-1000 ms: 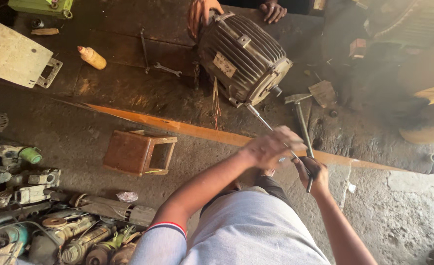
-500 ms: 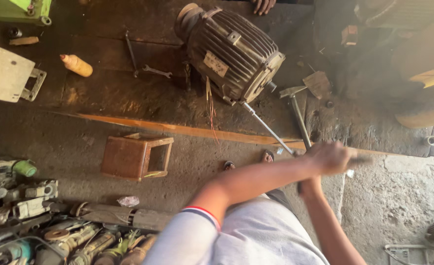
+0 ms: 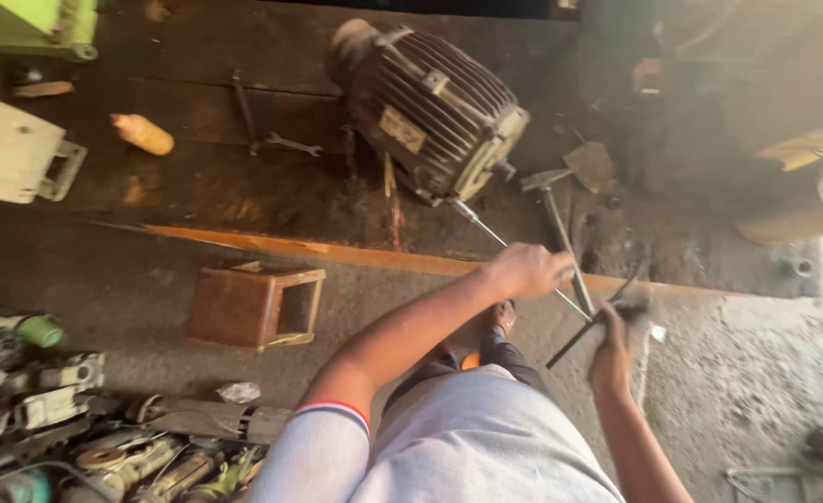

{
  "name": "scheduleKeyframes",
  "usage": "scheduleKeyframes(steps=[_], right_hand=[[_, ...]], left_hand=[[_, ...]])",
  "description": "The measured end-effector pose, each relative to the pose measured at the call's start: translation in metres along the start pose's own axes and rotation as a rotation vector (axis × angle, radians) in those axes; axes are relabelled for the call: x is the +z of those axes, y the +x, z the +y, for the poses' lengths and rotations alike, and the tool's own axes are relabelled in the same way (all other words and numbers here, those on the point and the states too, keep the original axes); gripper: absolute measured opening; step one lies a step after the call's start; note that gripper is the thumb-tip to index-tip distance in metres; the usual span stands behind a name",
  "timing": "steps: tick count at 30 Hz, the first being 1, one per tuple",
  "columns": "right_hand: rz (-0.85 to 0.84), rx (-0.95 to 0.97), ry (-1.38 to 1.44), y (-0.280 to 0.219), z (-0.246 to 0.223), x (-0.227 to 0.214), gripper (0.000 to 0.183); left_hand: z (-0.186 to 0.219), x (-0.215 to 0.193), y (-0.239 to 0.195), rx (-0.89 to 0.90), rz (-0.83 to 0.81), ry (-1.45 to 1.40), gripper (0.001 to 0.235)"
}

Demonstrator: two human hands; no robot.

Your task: The person cleans a motor fan with a brush, then uses a hammer and a metal rod to tap the motor shaft. They later use a T-handle wrench to rotate the shaft while another person assists by holding the motor.

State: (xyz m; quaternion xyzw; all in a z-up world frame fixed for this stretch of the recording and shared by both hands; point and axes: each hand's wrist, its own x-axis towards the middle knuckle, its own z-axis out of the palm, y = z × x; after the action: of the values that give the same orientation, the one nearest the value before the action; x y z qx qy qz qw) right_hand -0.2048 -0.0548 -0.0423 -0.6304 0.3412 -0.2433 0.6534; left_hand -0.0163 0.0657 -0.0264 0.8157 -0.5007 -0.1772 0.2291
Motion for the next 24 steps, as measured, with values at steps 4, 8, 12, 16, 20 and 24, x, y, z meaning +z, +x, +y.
scheduleKeyframes(steps=[4, 8, 12, 16, 20, 24], right_hand=[[-0.129, -1.012, -0.992, -0.015, -0.039, -0.008, 0.058], [-0.389, -1.054, -1.182, -0.001, -0.031, 0.004, 0.044], [-0.3, -0.928, -0.969, 0.03, 0.023, 0.015, 0.016], [-0.247, -0.128, -0.564, 0.045, 0.073, 0.007, 0.029], [-0.33, 0.673, 0.231, 0.063, 0.063, -0.003, 0.033], [-0.366, 0.554, 0.327, 0.046, 0.017, 0.003, 0.025]], left_hand=[[0.0, 0.004, -0.022, 0.085, 0.147, 0.004, 0.027], [-0.005, 0.01, -0.02, 0.093, 0.114, 0.046, 0.04], [-0.009, 0.019, -0.031, 0.231, 0.281, 0.055, 0.041], [-0.007, 0.018, -0.047, 0.431, 0.333, 0.035, 0.062], [0.006, 0.008, -0.045, 0.612, 0.318, -0.129, 0.072], [0.015, 0.012, -0.033, 0.499, 0.427, 0.048, 0.062]])
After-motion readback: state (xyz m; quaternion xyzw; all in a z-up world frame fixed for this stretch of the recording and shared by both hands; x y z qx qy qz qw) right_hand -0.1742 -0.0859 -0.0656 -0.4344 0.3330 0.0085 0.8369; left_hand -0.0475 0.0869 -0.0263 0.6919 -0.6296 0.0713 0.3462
